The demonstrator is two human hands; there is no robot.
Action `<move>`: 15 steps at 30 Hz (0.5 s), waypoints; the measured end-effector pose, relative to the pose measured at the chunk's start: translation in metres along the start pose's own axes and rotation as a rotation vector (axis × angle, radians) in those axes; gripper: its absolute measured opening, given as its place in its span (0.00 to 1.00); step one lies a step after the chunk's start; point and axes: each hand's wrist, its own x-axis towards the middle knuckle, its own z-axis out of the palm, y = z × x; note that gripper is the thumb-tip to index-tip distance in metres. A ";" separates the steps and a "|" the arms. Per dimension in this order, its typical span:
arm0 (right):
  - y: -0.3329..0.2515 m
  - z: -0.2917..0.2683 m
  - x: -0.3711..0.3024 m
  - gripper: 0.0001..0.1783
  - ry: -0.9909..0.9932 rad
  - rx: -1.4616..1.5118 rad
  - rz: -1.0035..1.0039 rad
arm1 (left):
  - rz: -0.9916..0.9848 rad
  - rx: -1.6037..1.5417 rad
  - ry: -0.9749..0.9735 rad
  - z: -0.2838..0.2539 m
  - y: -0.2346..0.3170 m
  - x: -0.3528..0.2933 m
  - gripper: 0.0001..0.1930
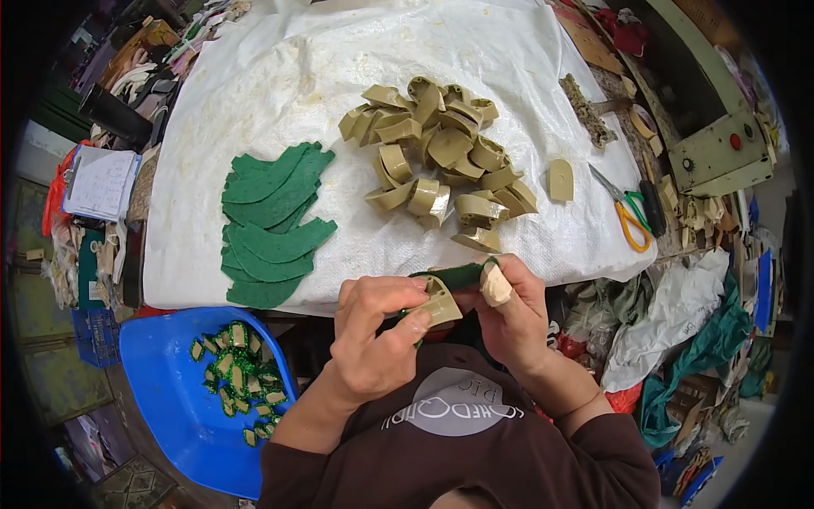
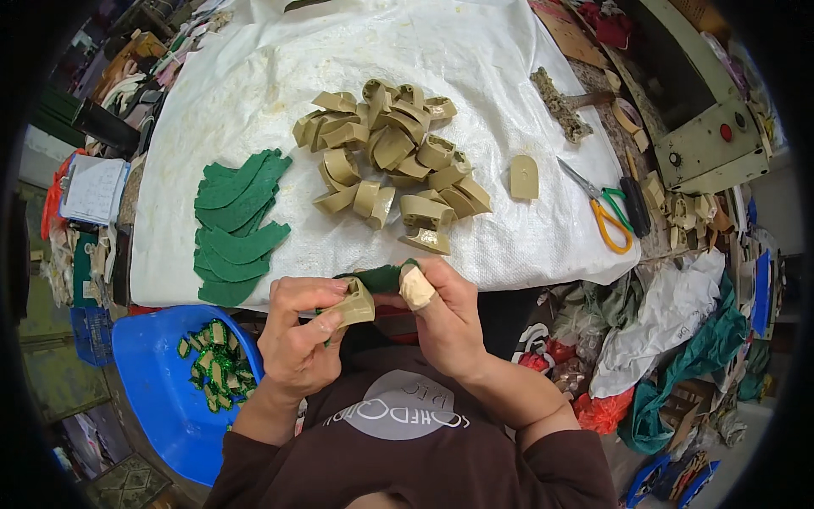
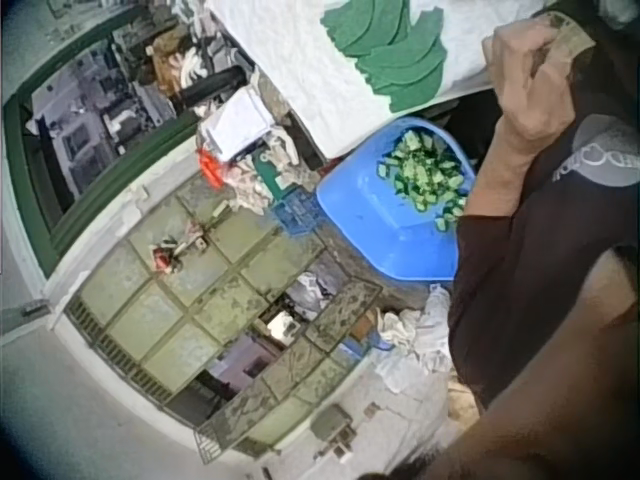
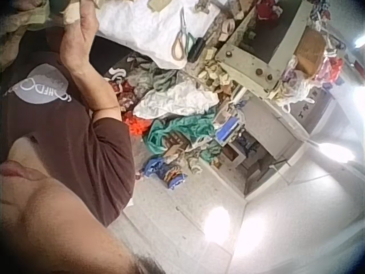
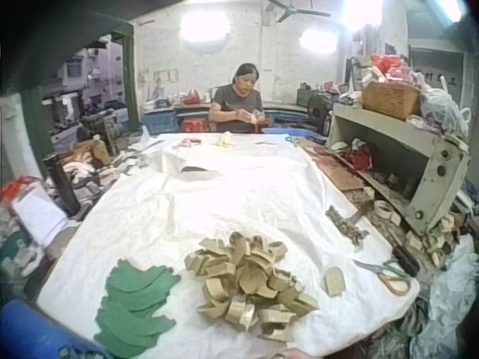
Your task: The person assembles shoe components by hand, fitting green fabric pieces into beige plastic shoe parts. The person repeatedly picks up a plastic part, inserts a fabric piece, and places the finished unit into a blue bin. The person also organizes piles of plastic parts on the table.
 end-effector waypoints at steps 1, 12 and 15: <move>0.000 0.001 -0.002 0.15 0.000 -0.004 -0.010 | 0.032 0.053 0.000 0.003 -0.001 0.002 0.13; -0.013 0.007 0.004 0.19 -0.165 -0.702 -0.304 | 0.047 0.275 -0.142 0.007 0.007 0.014 0.07; -0.028 0.005 0.009 0.20 -0.252 -0.860 0.022 | 0.017 0.253 -0.166 0.003 0.000 0.015 0.08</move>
